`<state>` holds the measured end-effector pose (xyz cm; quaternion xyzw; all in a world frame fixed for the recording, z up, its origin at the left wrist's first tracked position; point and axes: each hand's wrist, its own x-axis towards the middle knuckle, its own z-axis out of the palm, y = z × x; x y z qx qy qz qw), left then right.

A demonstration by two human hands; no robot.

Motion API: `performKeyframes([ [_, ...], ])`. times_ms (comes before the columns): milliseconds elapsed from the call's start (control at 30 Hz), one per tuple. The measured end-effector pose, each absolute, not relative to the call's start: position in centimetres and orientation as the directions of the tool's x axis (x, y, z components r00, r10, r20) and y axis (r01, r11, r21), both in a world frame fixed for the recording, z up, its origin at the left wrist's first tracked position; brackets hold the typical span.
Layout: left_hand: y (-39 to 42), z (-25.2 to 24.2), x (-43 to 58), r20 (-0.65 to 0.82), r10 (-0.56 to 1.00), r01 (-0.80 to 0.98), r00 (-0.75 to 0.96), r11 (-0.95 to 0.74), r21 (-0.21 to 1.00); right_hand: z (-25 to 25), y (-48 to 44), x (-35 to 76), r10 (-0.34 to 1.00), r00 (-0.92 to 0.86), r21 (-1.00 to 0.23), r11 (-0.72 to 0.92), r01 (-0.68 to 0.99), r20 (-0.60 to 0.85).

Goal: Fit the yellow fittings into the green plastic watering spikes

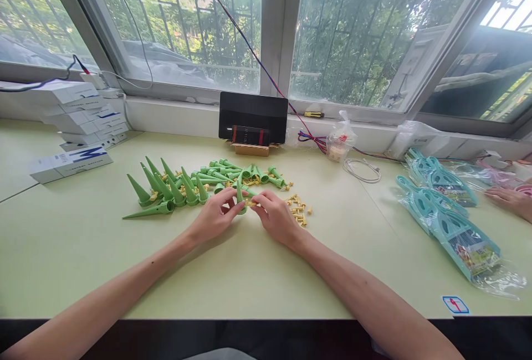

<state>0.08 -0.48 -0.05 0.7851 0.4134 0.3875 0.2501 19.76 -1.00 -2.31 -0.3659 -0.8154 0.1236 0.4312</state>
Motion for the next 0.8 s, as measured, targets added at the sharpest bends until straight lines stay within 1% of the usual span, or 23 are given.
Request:
performKeyframes([
  [467, -0.29, -0.40, 0.05, 0.378, 0.838, 0.418, 0.395, -0.530, 0.738, -2.08, -1.04, 19.75, 0.723, -0.332, -0.519, 0.676, 0.523, 0.606],
  [800, -0.50, -0.10, 0.05, 0.382, 0.822, 0.399, 0.423, -0.548, 0.735, -2.08, -1.04, 19.78, 0.733, -0.338, -0.540, 0.670, 0.509, 0.590],
])
